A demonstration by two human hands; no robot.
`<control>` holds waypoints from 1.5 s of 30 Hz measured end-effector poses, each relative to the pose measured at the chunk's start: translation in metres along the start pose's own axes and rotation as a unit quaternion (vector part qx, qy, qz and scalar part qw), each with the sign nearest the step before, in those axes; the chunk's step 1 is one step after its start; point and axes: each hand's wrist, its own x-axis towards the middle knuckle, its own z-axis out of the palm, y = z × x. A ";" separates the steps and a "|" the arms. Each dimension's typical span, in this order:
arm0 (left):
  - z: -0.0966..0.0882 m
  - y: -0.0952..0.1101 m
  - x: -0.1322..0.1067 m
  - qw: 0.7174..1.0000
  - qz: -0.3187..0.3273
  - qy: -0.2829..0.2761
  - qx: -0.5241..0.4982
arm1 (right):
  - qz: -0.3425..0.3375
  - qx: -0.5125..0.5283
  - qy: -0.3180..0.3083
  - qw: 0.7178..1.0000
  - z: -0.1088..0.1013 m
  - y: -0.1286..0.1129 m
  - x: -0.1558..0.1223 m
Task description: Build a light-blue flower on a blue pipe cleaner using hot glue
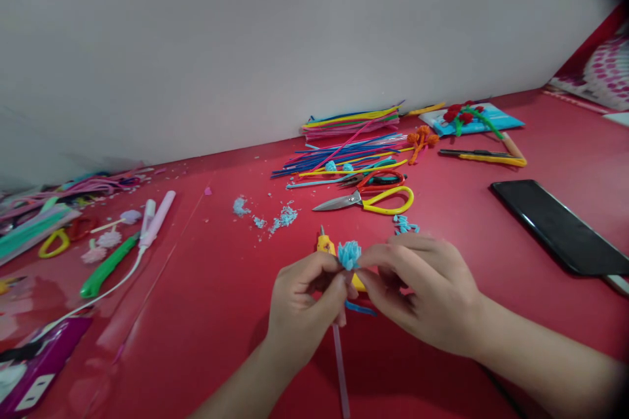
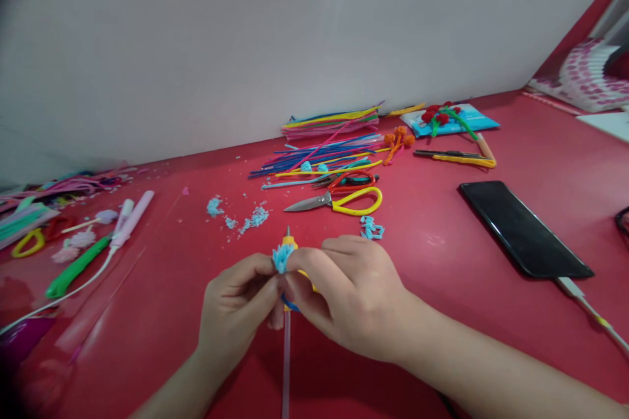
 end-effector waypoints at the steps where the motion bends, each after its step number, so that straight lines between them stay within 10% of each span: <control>1: 0.000 0.000 0.000 1.000 0.011 0.000 0.010 | -0.002 0.000 0.002 1.000 0.000 0.000 0.000; 28: -0.015 -0.010 -0.003 0.978 0.184 0.042 0.091 | -0.022 0.055 0.021 0.998 -0.008 0.002 0.001; 37: -0.022 -0.006 0.001 0.979 0.175 0.100 0.027 | 0.116 -0.099 -0.312 0.938 0.020 0.013 -0.011; 45: -0.015 0.007 0.010 0.970 0.062 0.211 -0.105 | 0.165 -0.135 -0.329 0.920 0.030 0.013 -0.013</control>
